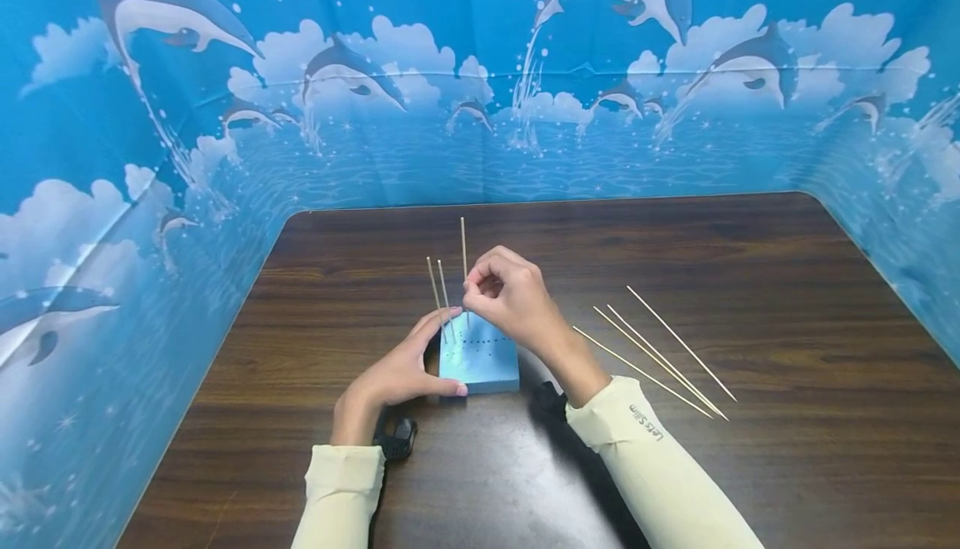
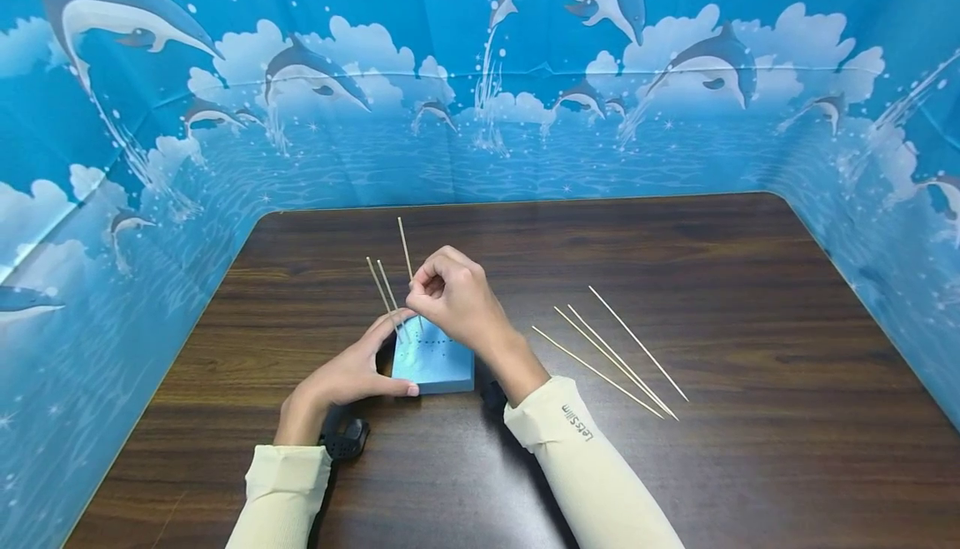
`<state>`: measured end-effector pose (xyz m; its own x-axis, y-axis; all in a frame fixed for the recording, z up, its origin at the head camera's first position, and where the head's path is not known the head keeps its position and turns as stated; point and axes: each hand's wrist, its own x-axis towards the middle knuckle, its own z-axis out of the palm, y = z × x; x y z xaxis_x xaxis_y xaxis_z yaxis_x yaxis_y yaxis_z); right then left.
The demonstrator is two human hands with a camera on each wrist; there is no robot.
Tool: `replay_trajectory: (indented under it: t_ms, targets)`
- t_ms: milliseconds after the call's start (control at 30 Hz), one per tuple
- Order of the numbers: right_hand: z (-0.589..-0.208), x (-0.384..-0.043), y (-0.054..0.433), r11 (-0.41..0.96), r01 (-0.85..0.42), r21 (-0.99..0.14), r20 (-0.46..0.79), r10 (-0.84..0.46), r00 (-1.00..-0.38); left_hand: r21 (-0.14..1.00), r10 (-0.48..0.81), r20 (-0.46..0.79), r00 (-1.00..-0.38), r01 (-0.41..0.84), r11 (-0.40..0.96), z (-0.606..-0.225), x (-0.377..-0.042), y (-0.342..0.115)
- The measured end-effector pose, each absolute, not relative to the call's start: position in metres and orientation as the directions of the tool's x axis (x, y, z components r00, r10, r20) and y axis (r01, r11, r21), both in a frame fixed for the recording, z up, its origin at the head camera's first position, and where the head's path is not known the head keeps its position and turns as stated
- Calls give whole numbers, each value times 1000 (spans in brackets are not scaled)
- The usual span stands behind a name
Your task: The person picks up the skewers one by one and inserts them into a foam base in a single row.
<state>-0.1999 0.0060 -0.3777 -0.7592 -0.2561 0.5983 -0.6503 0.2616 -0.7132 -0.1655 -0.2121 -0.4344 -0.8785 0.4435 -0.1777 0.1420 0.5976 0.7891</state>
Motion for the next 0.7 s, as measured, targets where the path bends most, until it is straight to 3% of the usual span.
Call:
replay_trajectory:
  t_ms: [700]
  targets:
    - [-392, -195, -5, 268, -672, -690, 586, -337, -736, 785, 431, -204, -879, 116, 608, -435, -166, -212]
